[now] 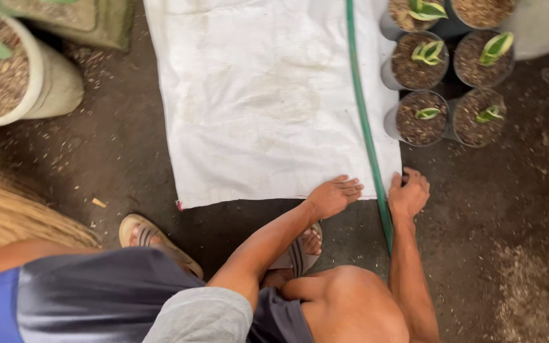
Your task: The person spreads a white sack on the ground, then places several small potted plants onto it in a neat row. They later retrieve another sack, spread it, and move larger potted plants onto it, arranging them in place.
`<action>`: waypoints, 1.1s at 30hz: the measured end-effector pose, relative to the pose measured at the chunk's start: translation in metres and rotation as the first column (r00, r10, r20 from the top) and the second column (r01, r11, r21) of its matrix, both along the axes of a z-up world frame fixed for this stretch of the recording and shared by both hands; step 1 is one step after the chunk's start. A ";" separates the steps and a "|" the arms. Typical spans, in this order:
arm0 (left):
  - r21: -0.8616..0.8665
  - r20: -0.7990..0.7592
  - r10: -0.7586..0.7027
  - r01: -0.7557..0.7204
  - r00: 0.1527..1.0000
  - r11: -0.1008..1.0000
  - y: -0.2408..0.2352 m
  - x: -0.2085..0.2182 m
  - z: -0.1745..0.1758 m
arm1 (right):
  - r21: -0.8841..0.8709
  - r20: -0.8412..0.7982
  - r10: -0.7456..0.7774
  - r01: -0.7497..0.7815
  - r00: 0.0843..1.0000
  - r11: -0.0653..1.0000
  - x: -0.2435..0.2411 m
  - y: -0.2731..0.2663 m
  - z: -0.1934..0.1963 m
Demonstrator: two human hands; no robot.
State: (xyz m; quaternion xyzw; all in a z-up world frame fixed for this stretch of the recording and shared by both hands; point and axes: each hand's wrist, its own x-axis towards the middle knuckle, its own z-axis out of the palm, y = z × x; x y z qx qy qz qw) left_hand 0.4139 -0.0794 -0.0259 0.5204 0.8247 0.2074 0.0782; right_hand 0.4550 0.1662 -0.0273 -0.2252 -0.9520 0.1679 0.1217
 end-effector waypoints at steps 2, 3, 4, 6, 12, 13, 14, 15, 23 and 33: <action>-0.003 0.001 0.005 -0.005 1.000 1.000 0.001 -0.004 -0.004 | -0.057 0.079 -0.055 0.059 0.995 0.997 -0.003 -0.004 0.000; -0.002 -0.006 0.004 -0.004 1.000 1.000 0.002 -0.005 -0.006 | -0.081 0.120 -0.082 0.092 0.989 0.992 -0.005 -0.005 0.001; 0.000 -0.009 -0.003 0.003 1.000 1.000 0.002 -0.002 -0.009 | -0.007 0.126 -0.050 0.051 0.991 0.999 -0.004 -0.005 0.002; -0.024 -0.001 0.000 0.000 1.000 1.000 0.004 0.000 -0.016 | 0.144 0.135 0.006 -0.026 0.991 0.989 -0.007 -0.004 0.004; -0.160 0.031 -0.048 0.052 0.998 0.986 -0.009 0.001 -0.015 | -0.027 0.292 -0.038 0.048 0.956 0.998 -0.013 0.003 0.018; -0.199 0.013 -0.058 0.060 0.998 0.978 -0.018 -0.001 -0.010 | -0.037 0.288 -0.041 0.054 0.957 0.998 -0.014 0.004 0.019; -0.209 -0.042 -0.060 0.050 0.997 0.977 -0.031 -0.003 -0.004 | -0.051 0.291 -0.048 0.065 0.955 0.997 -0.014 0.005 0.020; -0.219 -0.097 -0.062 0.040 0.993 0.975 -0.050 -0.006 0.002 | -0.064 0.294 -0.054 0.076 0.954 0.995 -0.015 0.007 0.022; -0.241 -0.200 0.237 -0.283 0.951 0.928 -0.224 -0.039 0.066 | -0.085 0.318 -0.122 0.157 0.940 0.984 -0.014 -0.001 0.021; -0.260 -0.027 0.193 -0.193 0.981 0.946 -0.245 -0.021 0.063 | -0.084 0.349 -0.177 0.219 0.920 0.972 -0.014 0.001 0.018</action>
